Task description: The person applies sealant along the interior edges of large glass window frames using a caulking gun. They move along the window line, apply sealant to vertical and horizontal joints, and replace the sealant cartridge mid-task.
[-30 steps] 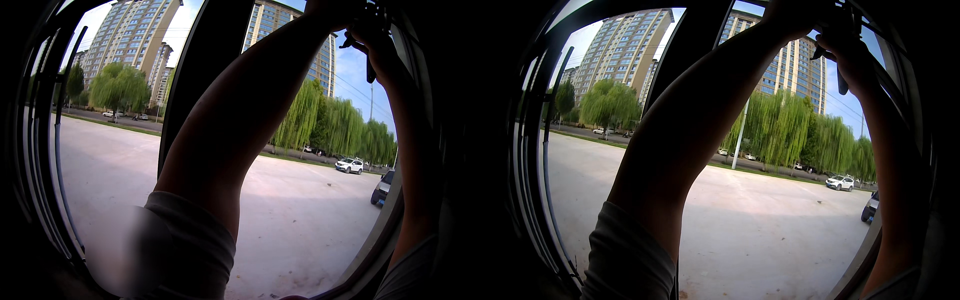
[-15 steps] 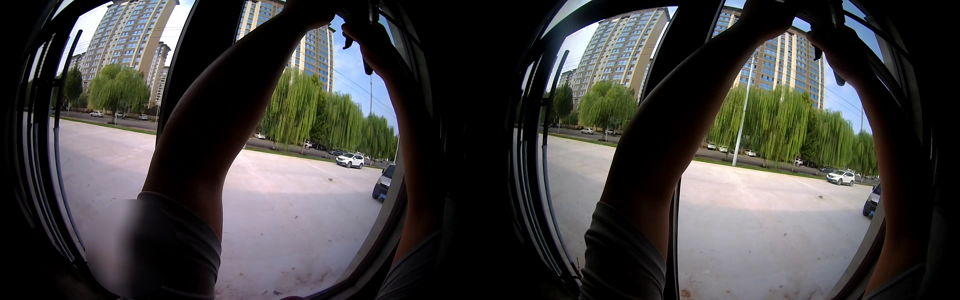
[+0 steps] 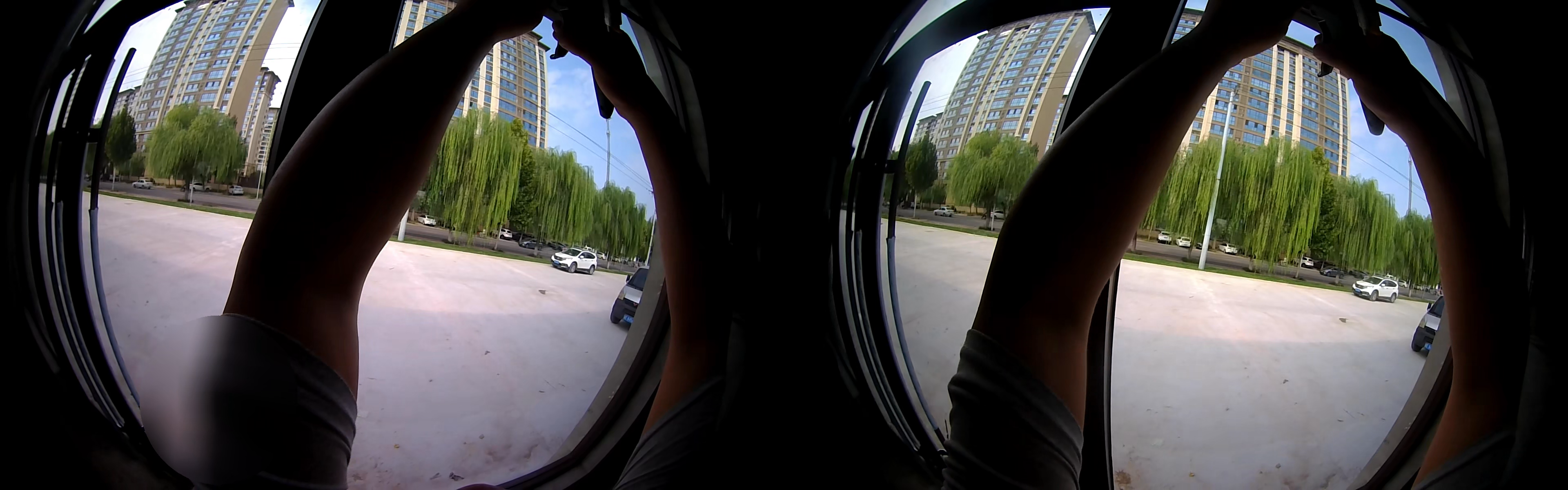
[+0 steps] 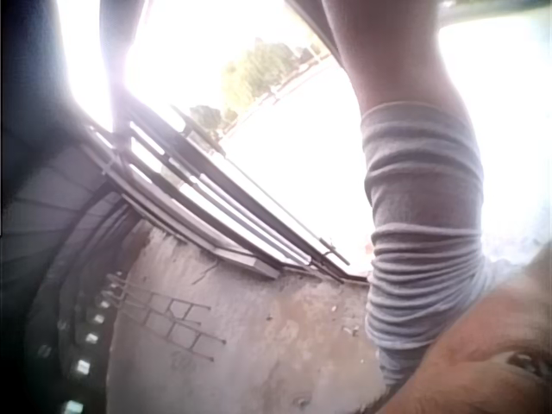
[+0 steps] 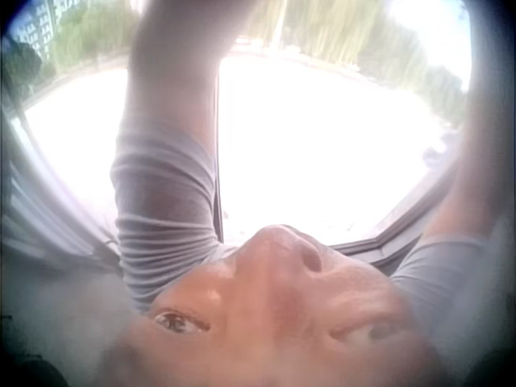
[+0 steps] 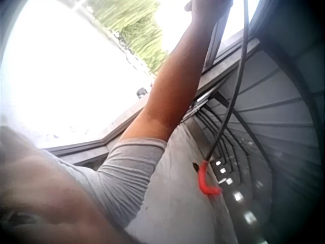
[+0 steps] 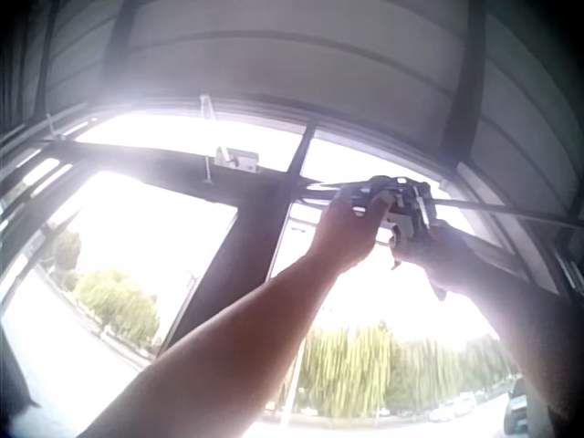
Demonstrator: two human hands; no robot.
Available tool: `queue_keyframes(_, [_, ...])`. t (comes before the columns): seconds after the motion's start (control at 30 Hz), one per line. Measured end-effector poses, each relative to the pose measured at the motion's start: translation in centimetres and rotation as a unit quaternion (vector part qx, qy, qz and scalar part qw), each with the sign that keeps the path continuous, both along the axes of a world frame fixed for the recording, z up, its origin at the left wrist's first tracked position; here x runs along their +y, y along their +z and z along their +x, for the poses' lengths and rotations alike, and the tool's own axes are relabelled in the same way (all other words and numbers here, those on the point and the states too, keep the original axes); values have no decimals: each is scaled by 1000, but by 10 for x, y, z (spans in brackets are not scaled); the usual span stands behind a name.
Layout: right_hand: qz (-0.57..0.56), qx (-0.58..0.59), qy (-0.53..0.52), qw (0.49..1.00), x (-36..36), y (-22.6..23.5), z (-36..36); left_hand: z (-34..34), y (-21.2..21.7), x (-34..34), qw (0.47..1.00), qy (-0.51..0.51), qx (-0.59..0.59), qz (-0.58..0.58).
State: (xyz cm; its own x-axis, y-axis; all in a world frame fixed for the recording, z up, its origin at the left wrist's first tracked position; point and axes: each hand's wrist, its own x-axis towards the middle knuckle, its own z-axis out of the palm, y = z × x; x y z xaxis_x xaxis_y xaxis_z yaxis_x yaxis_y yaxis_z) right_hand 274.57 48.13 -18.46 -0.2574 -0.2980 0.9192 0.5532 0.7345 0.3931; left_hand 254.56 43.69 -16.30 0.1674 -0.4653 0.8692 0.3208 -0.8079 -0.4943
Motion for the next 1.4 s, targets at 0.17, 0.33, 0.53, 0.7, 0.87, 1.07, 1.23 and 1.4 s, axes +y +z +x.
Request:
queue_keyframes(0.17, [9,21,-86,996,-1,5,8,2,0,0,1000,-5,-22,3])
queue_keyframes(0.33, [-5,36,-119,992,-3,-2,4,1,-11,-1,1000,-3,-16,20])
queue_keyframes(0.53, [-14,65,-107,992,3,-16,8,15,-1,16,999,28,-19,-10])
queue_keyframes(0.7, [-56,91,-81,991,8,-21,26,30,-1,25,996,83,-37,-23])
queue_keyframes(0.87, [-40,101,-85,990,23,-21,59,59,-1,39,999,50,-11,-13])
queue_keyframes(1.07, [-12,101,-138,985,32,-26,88,86,-1,56,999,47,-5,-19])
queue_keyframes(1.23, [-31,128,-142,981,40,-27,114,111,-1,64,999,50,-12,-10])
queue_keyframes(1.4, [-47,139,-114,983,48,-36,125,122,-2,74,999,41,4,-10])
